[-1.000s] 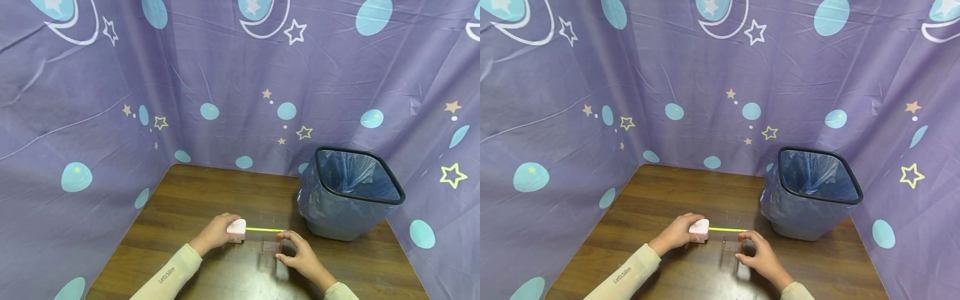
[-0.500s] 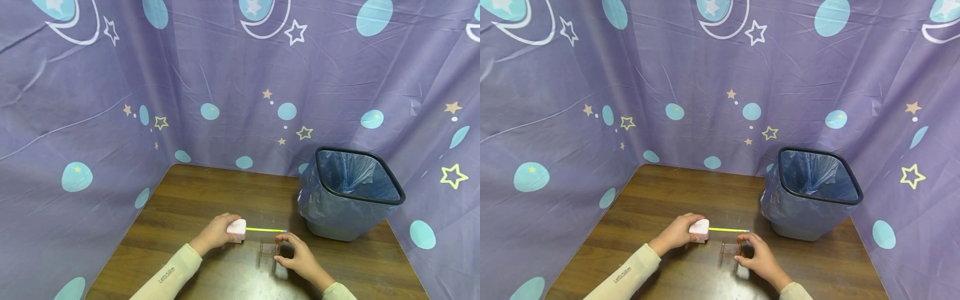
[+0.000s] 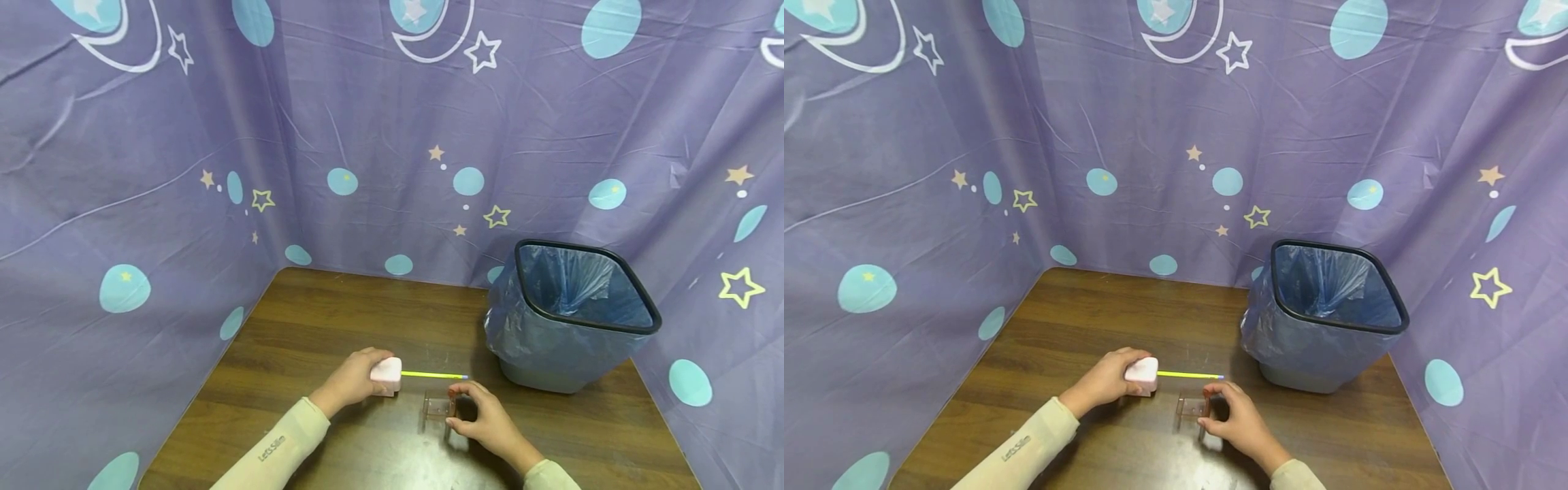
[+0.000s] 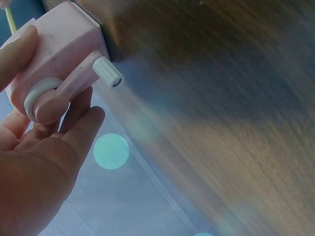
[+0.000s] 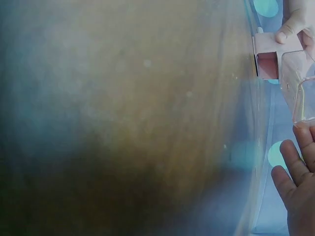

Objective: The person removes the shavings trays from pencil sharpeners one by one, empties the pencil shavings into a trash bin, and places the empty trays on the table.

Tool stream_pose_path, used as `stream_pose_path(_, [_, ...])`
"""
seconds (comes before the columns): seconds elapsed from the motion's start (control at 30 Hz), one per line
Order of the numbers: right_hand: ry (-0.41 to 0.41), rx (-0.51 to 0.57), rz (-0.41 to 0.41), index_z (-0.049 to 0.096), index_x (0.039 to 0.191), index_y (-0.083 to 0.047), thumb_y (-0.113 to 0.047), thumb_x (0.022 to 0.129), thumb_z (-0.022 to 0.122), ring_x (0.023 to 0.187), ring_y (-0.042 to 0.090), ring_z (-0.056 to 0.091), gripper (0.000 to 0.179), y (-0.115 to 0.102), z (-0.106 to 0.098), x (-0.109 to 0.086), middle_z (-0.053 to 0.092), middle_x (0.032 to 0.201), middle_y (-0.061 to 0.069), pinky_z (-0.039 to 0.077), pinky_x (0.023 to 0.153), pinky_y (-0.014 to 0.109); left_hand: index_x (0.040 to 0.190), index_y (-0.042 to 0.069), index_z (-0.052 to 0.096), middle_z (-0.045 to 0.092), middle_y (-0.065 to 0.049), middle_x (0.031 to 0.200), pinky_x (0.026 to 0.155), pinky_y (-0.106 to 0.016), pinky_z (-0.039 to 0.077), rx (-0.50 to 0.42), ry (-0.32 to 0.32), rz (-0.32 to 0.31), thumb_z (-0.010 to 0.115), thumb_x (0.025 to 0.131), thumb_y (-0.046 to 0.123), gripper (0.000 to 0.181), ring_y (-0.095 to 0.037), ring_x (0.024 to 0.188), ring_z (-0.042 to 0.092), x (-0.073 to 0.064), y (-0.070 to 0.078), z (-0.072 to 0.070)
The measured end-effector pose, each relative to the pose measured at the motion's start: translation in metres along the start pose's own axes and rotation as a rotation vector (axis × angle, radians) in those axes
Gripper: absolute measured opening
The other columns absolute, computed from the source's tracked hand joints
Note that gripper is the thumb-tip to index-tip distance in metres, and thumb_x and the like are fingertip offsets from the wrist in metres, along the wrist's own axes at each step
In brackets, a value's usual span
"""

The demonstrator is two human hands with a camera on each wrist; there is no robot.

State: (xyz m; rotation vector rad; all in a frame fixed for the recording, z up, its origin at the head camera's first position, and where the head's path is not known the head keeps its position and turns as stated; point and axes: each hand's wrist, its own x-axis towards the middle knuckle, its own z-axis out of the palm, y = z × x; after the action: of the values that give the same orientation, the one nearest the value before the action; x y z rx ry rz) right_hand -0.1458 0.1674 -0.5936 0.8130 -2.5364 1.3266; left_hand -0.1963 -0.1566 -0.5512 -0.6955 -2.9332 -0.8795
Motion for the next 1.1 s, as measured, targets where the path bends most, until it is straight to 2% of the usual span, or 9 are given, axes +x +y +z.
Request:
stream_pose_path(0.23, [-0.021, -0.004, 0.060, 0.067, 0.124, -0.014, -0.025, 0.076, 0.091, 0.116, 0.016, 0.062, 0.055, 0.0018, 0.0023, 0.0004, 0.067, 0.119, -0.014, 0.049, 0.104, 0.033, 0.134, 0.010, 0.066, 0.070, -0.006, 0.125, 0.088, -0.042, 0.054, 0.000, 0.005, 0.003, 0.092, 0.070, 0.021, 0.070, -0.021, 0.104, 0.064, -0.0011, 0.0010, -0.0013])
stream_pose_path(0.5, [-0.023, -0.048, 0.038, 0.067, 0.122, -0.008, -0.026, 0.078, 0.090, 0.112, 0.016, 0.064, 0.053, 0.0046, 0.0042, 0.0007, 0.069, 0.116, -0.010, 0.050, 0.101, 0.032, 0.135, 0.011, 0.065, 0.069, -0.006, 0.125, 0.088, -0.042, 0.054, -0.005, -0.001, -0.009, 0.092, 0.071, 0.021, 0.070, -0.020, 0.103, 0.064, -0.0012, 0.0021, -0.0017])
stream_pose_path(0.8, [-0.051, -0.052, 0.106, 0.067, 0.122, -0.014, -0.030, 0.077, 0.091, 0.113, 0.016, 0.063, 0.053, 0.0041, 0.0049, 0.0005, 0.068, 0.115, -0.013, 0.050, 0.104, 0.038, 0.135, 0.010, 0.065, 0.069, -0.006, 0.126, 0.087, -0.041, 0.054, -0.009, -0.001, -0.011, 0.092, 0.070, 0.020, 0.071, -0.020, 0.102, 0.064, -0.0019, 0.0012, -0.0012])
stream_pose_path(1.1, [-0.040, -0.062, 0.109, 0.068, 0.119, -0.016, -0.027, 0.075, 0.092, 0.111, 0.014, 0.063, 0.051, 0.0054, 0.0070, 0.0007, 0.068, 0.113, -0.014, 0.051, 0.102, 0.037, 0.134, 0.010, 0.065, 0.069, -0.006, 0.124, 0.088, -0.042, 0.054, -0.016, -0.001, -0.017, 0.093, 0.070, 0.018, 0.070, -0.021, 0.102, 0.063, -0.0029, 0.0051, -0.0033])
